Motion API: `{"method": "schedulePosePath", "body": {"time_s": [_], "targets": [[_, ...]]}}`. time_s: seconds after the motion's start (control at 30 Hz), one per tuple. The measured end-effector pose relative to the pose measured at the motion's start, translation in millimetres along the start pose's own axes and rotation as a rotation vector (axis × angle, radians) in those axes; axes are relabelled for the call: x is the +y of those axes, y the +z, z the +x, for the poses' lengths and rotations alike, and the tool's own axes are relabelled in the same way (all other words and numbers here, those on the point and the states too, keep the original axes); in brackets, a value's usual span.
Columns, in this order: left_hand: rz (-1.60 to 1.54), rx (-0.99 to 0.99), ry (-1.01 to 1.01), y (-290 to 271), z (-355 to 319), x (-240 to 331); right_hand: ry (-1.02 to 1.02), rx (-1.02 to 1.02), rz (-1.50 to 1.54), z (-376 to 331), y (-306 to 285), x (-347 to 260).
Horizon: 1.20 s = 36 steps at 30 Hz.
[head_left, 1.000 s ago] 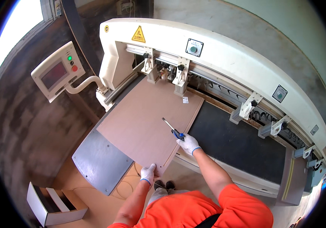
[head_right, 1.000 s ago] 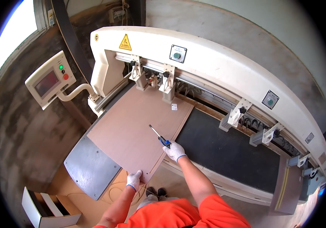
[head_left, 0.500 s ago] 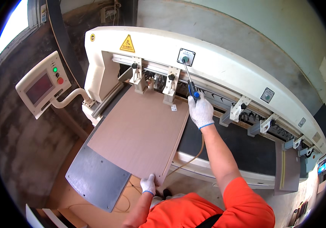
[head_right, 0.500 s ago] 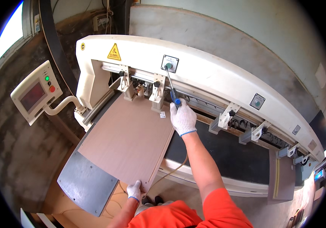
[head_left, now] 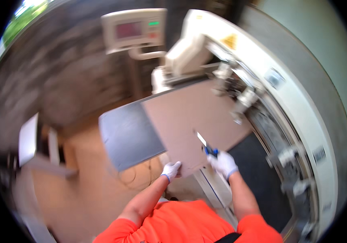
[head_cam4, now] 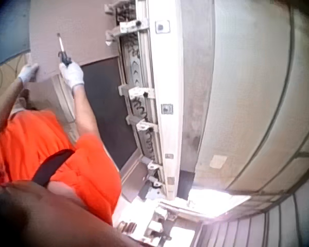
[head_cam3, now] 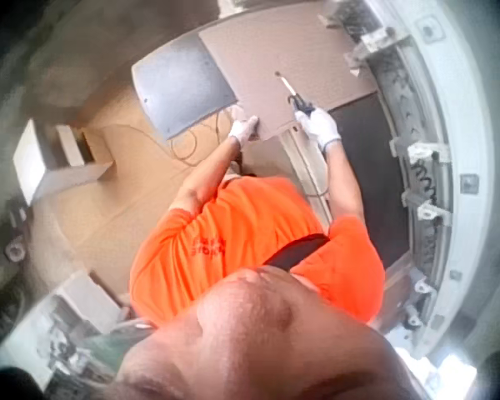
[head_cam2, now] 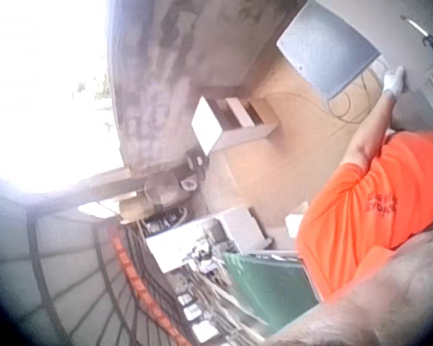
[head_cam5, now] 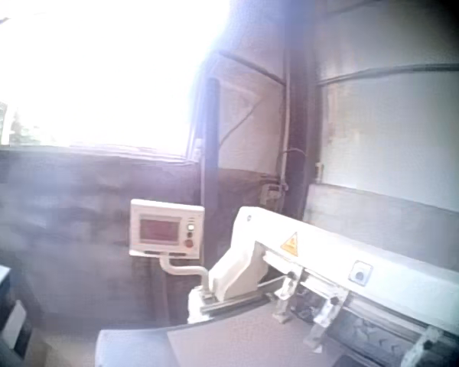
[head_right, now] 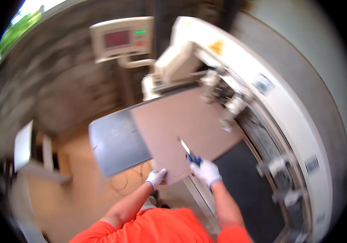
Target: The person loads large rectangular panels onto a conveyor and into an edge-banding machine. The person uses a handheld air gun to blow along the edges and surfaces of the panels. Finished panels are stacked on a cart, and the cycle repeats for multiple units.
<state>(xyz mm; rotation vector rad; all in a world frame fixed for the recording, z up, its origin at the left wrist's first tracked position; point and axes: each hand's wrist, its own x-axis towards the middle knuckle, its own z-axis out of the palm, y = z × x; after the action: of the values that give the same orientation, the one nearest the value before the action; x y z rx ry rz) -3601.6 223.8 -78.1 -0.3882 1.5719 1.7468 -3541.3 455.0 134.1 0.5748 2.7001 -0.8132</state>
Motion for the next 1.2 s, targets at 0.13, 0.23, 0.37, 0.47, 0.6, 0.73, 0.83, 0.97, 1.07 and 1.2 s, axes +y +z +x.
{"method": "schedulePosePath", "body": {"time_s": [0.13,0.23,0.37,0.47,0.6,0.73,0.83,0.97,1.07,1.2], "targets": [[-0.757,0.007,-0.014,-76,-52,-51,0.041,-0.49,0.301,-65,78,-5],[-1.244,0.001,0.237,-170,-121,-134,-0.04,-0.796,0.348,-101,99,-20],[-1.227,0.448,0.222,-283,-199,-190,-0.253,-0.738,0.262,-112,167,-47],[-1.281,0.688,0.308,-291,-269,-255,-0.305,-0.818,-0.064,-120,174,-97],[-1.452,0.839,0.354,-328,-369,-349,-0.607,-0.969,-0.161,-115,281,-171],[-1.53,1.018,0.405,-365,-460,-429,-1.086,-0.846,-0.582,-129,404,-252],[-1.512,1.184,0.411,-394,-535,-465,-1.33,-0.78,-0.747,-218,458,-321],[-1.535,1.419,0.458,-431,-611,-491,-1.301,-0.945,-0.908,-292,540,-367],[-1.602,1.519,0.562,-449,-640,-509,-1.153,-1.198,-0.893,-302,598,-382],[-1.735,1.457,0.463,-471,-629,-532,-1.15,-1.141,-1.007,-284,668,-417]]}}
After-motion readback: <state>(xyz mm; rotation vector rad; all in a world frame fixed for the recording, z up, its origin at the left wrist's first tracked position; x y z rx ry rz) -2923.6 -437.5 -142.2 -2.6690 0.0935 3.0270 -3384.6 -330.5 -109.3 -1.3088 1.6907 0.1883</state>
